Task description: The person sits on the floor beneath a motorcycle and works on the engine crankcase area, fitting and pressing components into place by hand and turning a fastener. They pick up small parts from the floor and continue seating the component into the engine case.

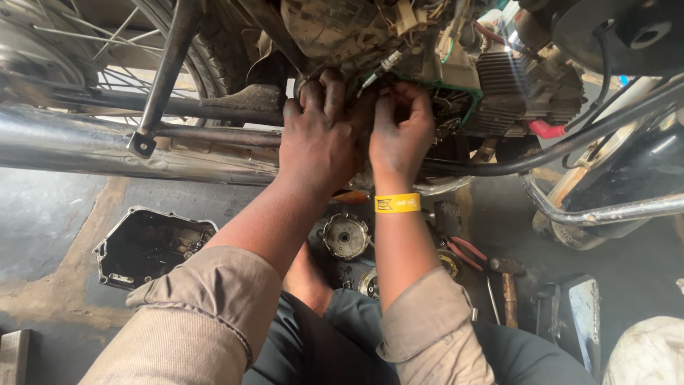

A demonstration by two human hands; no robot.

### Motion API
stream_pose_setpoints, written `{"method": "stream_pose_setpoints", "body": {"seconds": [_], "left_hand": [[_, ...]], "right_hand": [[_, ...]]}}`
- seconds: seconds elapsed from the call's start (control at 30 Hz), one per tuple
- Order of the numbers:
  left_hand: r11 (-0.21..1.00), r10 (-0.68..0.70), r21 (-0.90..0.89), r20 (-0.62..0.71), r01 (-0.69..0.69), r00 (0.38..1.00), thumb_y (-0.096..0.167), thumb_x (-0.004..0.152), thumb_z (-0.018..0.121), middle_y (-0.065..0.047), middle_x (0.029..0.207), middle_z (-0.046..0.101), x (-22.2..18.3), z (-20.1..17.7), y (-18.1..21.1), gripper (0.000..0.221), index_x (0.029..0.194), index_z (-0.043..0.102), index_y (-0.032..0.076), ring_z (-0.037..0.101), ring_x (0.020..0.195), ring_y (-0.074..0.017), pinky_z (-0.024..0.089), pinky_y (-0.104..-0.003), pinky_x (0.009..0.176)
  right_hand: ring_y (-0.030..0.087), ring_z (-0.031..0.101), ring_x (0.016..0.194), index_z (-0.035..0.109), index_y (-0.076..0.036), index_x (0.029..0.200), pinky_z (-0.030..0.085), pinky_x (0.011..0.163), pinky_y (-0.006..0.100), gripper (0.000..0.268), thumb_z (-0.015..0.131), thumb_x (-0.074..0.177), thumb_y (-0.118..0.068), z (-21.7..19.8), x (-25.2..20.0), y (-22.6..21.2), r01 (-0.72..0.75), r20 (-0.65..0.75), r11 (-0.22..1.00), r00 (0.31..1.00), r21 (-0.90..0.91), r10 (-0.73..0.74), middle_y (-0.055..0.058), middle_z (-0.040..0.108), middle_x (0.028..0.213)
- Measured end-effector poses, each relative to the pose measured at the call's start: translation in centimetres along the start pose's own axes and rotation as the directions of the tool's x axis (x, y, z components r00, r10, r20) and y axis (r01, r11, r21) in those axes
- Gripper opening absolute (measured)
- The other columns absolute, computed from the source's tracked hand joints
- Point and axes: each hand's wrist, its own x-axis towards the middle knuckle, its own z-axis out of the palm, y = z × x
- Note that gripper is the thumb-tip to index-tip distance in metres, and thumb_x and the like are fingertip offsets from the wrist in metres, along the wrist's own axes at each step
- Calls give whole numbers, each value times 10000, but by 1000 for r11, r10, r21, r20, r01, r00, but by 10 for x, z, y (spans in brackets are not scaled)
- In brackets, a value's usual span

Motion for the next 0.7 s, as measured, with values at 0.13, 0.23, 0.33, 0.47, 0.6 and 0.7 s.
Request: {"method": "stream_pose_setpoints", "body": {"seconds": [0.13, 0.23, 0.33, 0.47, 0.6, 0.7], "left_hand": [[999, -13, -45, -5, 13, 1000, 413, 836, 721, -257, 1453, 390, 0, 0, 0, 720, 1517, 512, 304, 455, 1265, -452, 451, -544, 917], [1000, -2, -6, 1, 2, 1000, 440, 834, 730, -251, 1461, 394, 0, -6, 1, 720, 1512, 513, 333, 468, 1265, -443, 456, -531, 921], [999, -13, -37, 34, 14, 999, 560, 739, 767, -254, 1456, 386, 5, -14, 1, 806, 1471, 506, 348, 452, 1250, -468, 454, -534, 894], [999, -28, -31, 113, 32, 993, 547, 681, 833, -256, 1458, 372, 3, -18, 3, 921, 1512, 475, 372, 434, 1265, -467, 450, -536, 919], [999, -16, 35, 107, 13, 994, 533, 657, 859, -247, 1455, 363, 0, -18, 6, 955, 1514, 466, 379, 429, 1270, -477, 451, -546, 917], [1000, -25, 16, 118, 23, 993, 535, 681, 859, -249, 1466, 359, 0, -21, 5, 966, 1541, 445, 381, 424, 1290, -479, 451, -553, 935]], "right_hand": [[133, 646, 905, 658, -1, 1065, 540, 857, 287, 106, 703, 993, -65, -4, -9, 10, 59, -19, 996, 998, 67, -58, 72, 707, 995], [156, 650, 924, 625, -21, 1100, 548, 855, 288, 95, 657, 1017, -54, -25, -27, -11, -14, -53, 963, 998, 270, 29, 101, 705, 1074], [175, 709, 987, 540, -72, 1081, 567, 779, 282, 136, 595, 972, -10, -66, -59, -34, -257, 3, 699, 940, 667, 342, 130, 702, 1087], [194, 634, 803, 522, -87, 1108, 503, 656, 283, 182, 569, 942, -32, -133, -116, -42, -651, 479, 349, 744, 674, 465, 163, 665, 1019], [167, 603, 704, 539, -122, 1242, 496, 602, 297, 403, 551, 856, -3, -187, -149, -61, -863, 654, 328, 506, 385, 563, 128, 637, 918], [159, 624, 734, 559, -62, 1283, 504, 641, 292, 339, 577, 946, -96, -230, -199, -34, -977, 589, 211, 151, -33, 794, 85, 665, 935]]}}
